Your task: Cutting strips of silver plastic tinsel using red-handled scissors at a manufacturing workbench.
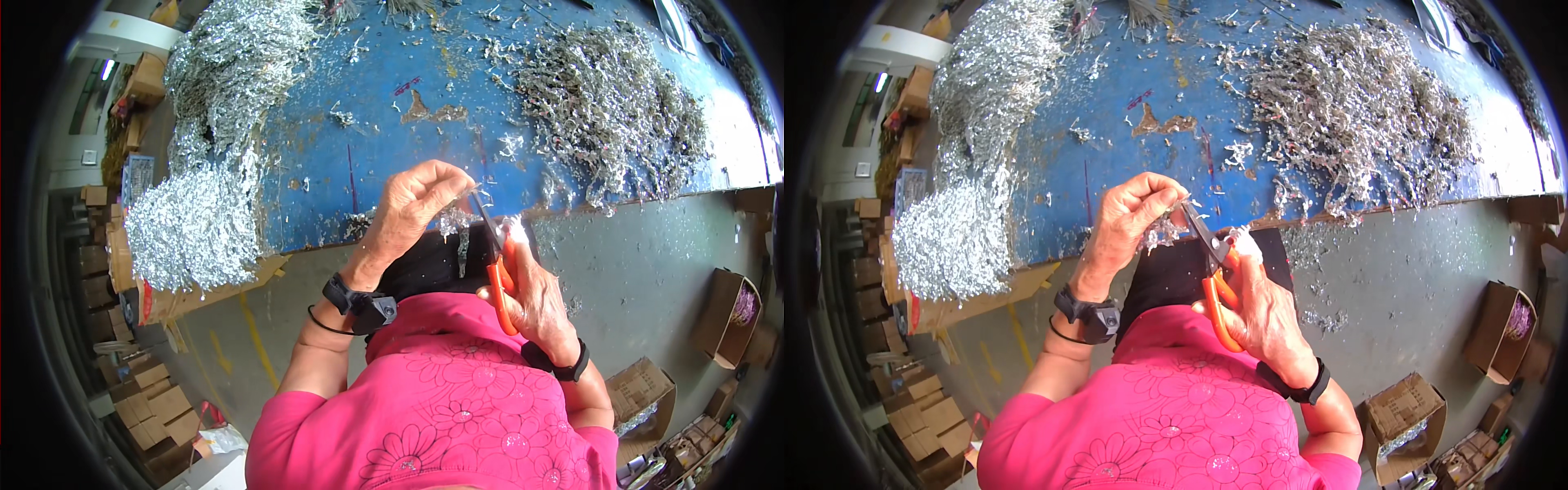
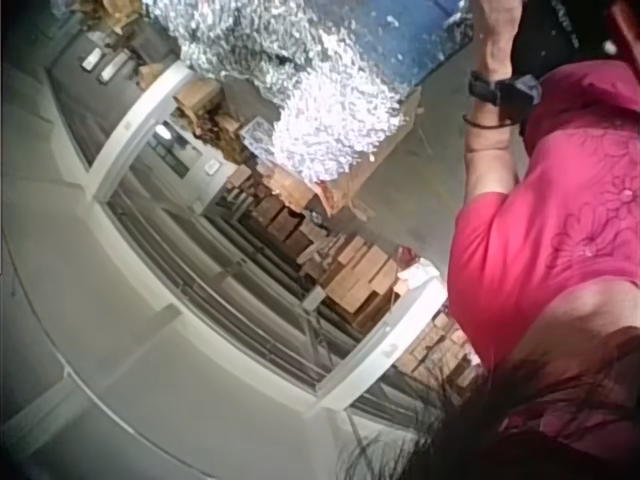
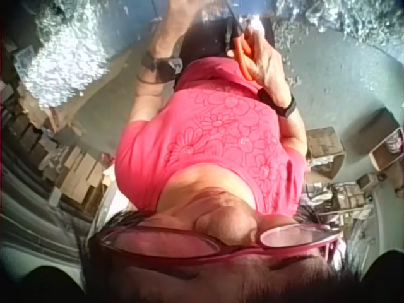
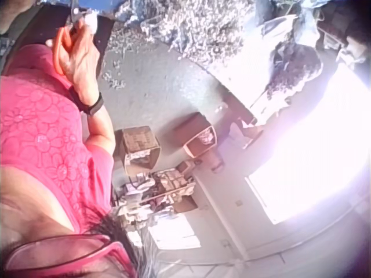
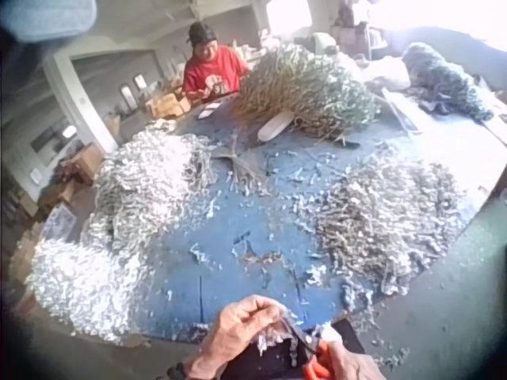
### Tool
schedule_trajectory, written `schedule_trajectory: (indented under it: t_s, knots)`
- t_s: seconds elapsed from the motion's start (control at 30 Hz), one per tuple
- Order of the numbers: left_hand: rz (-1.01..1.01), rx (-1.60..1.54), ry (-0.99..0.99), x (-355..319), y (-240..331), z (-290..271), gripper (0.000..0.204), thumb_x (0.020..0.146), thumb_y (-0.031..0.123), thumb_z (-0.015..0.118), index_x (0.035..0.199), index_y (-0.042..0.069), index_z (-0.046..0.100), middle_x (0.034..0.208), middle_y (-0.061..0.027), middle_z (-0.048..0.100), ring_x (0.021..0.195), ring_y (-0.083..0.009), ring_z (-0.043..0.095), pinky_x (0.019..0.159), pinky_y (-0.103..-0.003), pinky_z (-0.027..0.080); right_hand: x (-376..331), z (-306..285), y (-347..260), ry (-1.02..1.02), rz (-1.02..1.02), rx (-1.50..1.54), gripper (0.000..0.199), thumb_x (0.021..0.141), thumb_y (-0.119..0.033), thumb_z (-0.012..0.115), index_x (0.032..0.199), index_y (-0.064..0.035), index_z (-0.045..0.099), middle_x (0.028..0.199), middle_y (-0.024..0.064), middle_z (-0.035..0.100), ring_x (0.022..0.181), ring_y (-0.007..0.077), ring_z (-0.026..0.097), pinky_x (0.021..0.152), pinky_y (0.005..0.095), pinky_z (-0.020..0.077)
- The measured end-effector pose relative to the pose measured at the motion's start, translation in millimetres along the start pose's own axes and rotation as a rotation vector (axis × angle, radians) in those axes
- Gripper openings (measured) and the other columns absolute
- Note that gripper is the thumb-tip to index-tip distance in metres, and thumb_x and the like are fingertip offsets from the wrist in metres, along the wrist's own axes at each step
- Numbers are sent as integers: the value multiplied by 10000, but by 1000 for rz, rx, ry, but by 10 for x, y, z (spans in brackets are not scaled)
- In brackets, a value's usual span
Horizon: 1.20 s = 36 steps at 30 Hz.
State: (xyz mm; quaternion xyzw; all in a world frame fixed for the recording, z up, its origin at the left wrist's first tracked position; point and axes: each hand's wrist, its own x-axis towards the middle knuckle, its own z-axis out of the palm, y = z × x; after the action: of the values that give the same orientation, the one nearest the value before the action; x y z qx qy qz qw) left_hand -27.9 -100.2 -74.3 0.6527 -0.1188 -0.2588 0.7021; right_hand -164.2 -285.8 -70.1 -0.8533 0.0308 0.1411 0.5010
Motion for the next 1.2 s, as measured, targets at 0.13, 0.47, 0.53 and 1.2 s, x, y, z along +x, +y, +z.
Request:
schedule_trajectory:
  t_s: [0.13, 0.47, 0.53, 1.2]
  knots:
    - [-47, -60, -40, 9, -11, -3, 170, 974, 146, 594, 1027, -5, 652, 894, -40, 678, 777, -98, 636, 725, -238, 523, 14, 24, 0, 49, -26, 36, 688, 844, -421, 721, 1306, -37, 384, 798, 140, 636, 718, 359, 657, 648, 437, 505]
    - [-202, -198, -100, 4, 20, -34, 191, 970, 188, 600, 1036, 16, 653, 889, -48, 694, 753, -109, 677, 703, -244, 560, 32, 77, 94, 25, -21, 53, 611, 871, -328, 693, 1310, -39, 381, 803, 159, 662, 750, 389, 668, 643, 440, 512]
    - [-186, -314, -123, 2, 2, -21, 204, 965, 206, 610, 1035, 19, 654, 874, -45, 694, 744, -103, 674, 690, -238, 554, 40, 96, 95, 14, -25, 64, 618, 869, -337, 694, 1311, -40, 381, 804, 163, 660, 749, 392, 666, 643, 439, 512]
    - [-257, -496, -44, -49, -30, 76, 250, 965, 246, 612, 1061, 18, 654, 799, -57, 680, 731, -123, 669, 669, -243, 535, 21, 86, 104, -14, 2, 70, 801, 831, -471, 709, 1376, -40, 309, 797, 150, 632, 728, 396, 646, 647, 447, 499]
